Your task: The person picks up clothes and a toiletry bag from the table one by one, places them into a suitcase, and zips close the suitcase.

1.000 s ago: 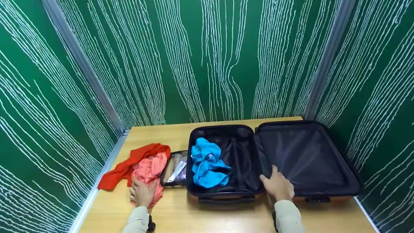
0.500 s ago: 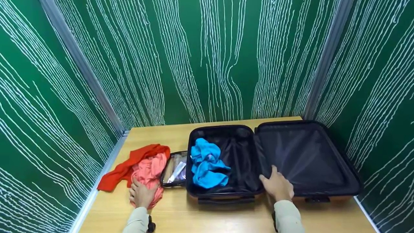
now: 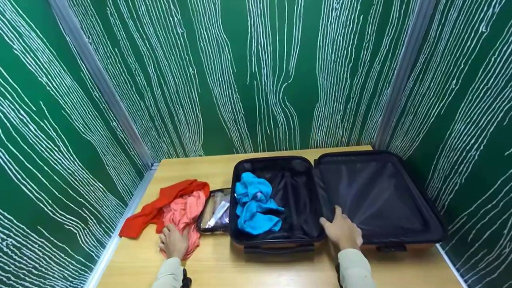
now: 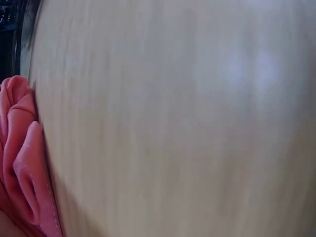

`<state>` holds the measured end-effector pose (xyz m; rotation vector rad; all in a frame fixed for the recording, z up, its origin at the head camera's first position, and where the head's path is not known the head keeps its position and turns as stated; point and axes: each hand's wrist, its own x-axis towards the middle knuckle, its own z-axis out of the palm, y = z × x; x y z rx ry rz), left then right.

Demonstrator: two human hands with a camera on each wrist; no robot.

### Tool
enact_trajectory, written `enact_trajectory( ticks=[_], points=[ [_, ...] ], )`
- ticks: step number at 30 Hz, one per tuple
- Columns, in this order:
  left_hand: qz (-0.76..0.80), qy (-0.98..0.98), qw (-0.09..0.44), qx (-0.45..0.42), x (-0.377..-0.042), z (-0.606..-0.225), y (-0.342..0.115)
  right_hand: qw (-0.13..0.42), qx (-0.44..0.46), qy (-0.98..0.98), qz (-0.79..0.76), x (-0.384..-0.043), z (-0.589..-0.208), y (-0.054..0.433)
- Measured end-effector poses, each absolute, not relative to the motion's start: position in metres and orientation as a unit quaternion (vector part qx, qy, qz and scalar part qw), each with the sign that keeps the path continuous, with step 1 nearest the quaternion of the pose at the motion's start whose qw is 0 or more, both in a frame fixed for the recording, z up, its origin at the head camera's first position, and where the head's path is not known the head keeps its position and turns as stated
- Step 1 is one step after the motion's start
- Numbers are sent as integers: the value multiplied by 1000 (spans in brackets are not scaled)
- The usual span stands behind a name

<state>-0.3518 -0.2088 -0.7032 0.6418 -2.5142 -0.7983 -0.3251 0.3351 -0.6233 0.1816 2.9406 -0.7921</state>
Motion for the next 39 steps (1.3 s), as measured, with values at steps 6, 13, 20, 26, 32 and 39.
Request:
enact_trajectory(
  ticks=[6, 13, 20, 26, 32, 39],
  points=[
    [-283, -906, 212, 231, -351, -704, -211, 55, 66, 965, -247, -326, -623, 335],
    [-302, -898, 213, 240, -349, -695, -211, 54, 64, 966, -243, -327, -623, 336],
    [-336, -873, 253, 247, -349, -667, -213, 60, 65, 967, -241, -327, -622, 337],
    [-429, -803, 354, 213, -358, -638, -213, 64, 60, 965, -248, -326, -620, 337],
    [-474, -761, 400, 192, -362, -606, -212, 64, 62, 965, -247, -326, -620, 338],
    [-505, -710, 455, 183, -363, -574, -212, 68, 64, 965, -246, -326, -620, 339]
  ],
)
